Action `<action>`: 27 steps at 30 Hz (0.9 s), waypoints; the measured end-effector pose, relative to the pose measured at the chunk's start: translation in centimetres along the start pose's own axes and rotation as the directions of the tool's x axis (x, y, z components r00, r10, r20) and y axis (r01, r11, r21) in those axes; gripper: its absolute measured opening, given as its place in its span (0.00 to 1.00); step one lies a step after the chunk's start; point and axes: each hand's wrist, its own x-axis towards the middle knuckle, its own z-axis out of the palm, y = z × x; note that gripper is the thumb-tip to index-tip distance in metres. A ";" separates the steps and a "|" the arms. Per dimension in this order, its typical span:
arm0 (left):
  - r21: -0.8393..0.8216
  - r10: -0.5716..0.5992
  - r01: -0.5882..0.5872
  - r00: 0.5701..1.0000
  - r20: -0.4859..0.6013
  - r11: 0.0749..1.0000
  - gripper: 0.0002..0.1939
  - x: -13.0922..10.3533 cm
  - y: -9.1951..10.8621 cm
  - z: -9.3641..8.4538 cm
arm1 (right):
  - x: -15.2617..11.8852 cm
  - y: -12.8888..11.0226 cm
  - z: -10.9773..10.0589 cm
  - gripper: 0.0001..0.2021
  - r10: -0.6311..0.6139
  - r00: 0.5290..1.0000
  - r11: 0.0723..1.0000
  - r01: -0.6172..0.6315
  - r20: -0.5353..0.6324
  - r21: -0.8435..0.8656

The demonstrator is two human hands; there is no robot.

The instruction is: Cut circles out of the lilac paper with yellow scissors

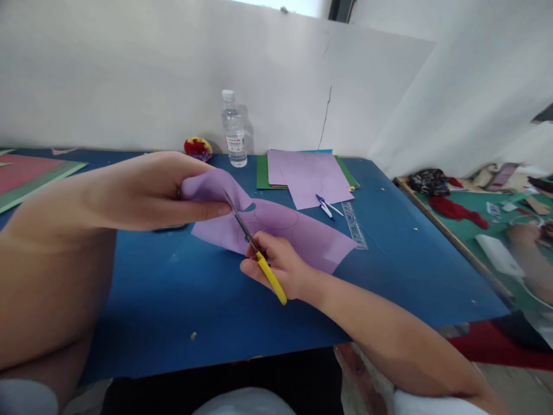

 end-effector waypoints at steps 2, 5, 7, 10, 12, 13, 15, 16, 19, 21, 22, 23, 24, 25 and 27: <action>-0.053 -0.017 0.020 0.999 0.047 0.998 0.21 0.0 0.2 -0.1 | 0.0 0.0 0.0 0.28 0.001 1.000 1.000 -0.001 0.000 -0.006; -0.071 -0.034 0.038 0.998 0.053 0.997 0.21 0.0 0.4 -0.3 | 0.0 -0.1 0.0 0.28 0.003 1.000 1.000 -0.003 -0.005 -0.012; -0.065 -0.040 0.044 0.998 0.050 0.997 0.21 0.0 0.5 -0.3 | 0.1 -0.1 0.0 0.29 0.003 1.000 1.000 -0.003 -0.004 -0.014; -0.058 -0.046 0.048 0.998 0.040 0.997 0.21 -0.1 0.4 -0.2 | 0.1 0.0 0.1 0.29 0.006 1.000 1.000 -0.006 -0.004 -0.013; -0.064 -0.042 0.044 0.998 0.036 0.997 0.20 -0.1 0.4 -0.1 | 0.1 0.0 0.1 0.30 0.012 1.000 1.000 -0.012 -0.004 -0.009; -0.066 -0.040 0.042 0.999 0.035 0.997 0.19 -0.1 0.3 -0.1 | 0.2 0.0 0.1 0.30 0.017 1.000 1.000 -0.017 -0.002 -0.005; -0.067 -0.035 0.037 0.999 0.030 0.997 0.18 -0.1 0.3 0.0 | 0.2 0.0 0.1 0.30 0.020 1.000 1.000 -0.020 -0.002 0.002; -0.067 -0.030 0.031 0.999 0.027 0.997 0.17 -0.1 0.3 0.0 | 0.2 0.0 0.2 0.29 0.021 1.000 1.000 -0.021 -0.001 0.002; -0.069 -0.010 0.012 1.000 0.027 0.998 0.17 -0.1 0.2 0.1 | 0.3 0.1 0.3 0.28 0.016 1.000 1.000 -0.016 -0.008 -0.005; -0.074 0.004 -0.002 1.000 0.027 0.997 0.16 0.0 0.3 0.1 | 0.3 0.1 0.4 0.27 0.017 1.000 1.000 -0.017 -0.014 -0.002; -0.073 0.006 -0.004 1.000 0.029 0.997 0.16 0.1 0.3 0.1 | 0.3 0.2 0.5 0.27 0.021 1.000 1.000 -0.021 -0.016 0.005; -0.069 -0.001 0.003 1.000 0.027 0.998 0.16 0.2 0.2 0.1 | 0.3 0.2 0.5 0.27 0.027 1.000 1.000 -0.026 -0.016 0.014; -0.057 -0.015 0.017 0.999 0.028 0.998 0.15 0.2 0.2 0.2 | 0.3 0.3 0.6 0.26 0.032 0.999 0.999 -0.032 -0.013 0.023; -0.041 -0.035 0.036 0.999 0.030 0.999 0.15 0.3 0.2 0.2 | 0.3 0.3 0.7 0.26 0.035 0.999 0.999 -0.035 -0.009 0.031; -0.010 -0.067 0.067 0.997 0.034 0.998 0.14 0.3 0.2 0.3 | 0.3 0.5 0.7 0.26 0.034 0.999 0.999 -0.034 -0.007 0.038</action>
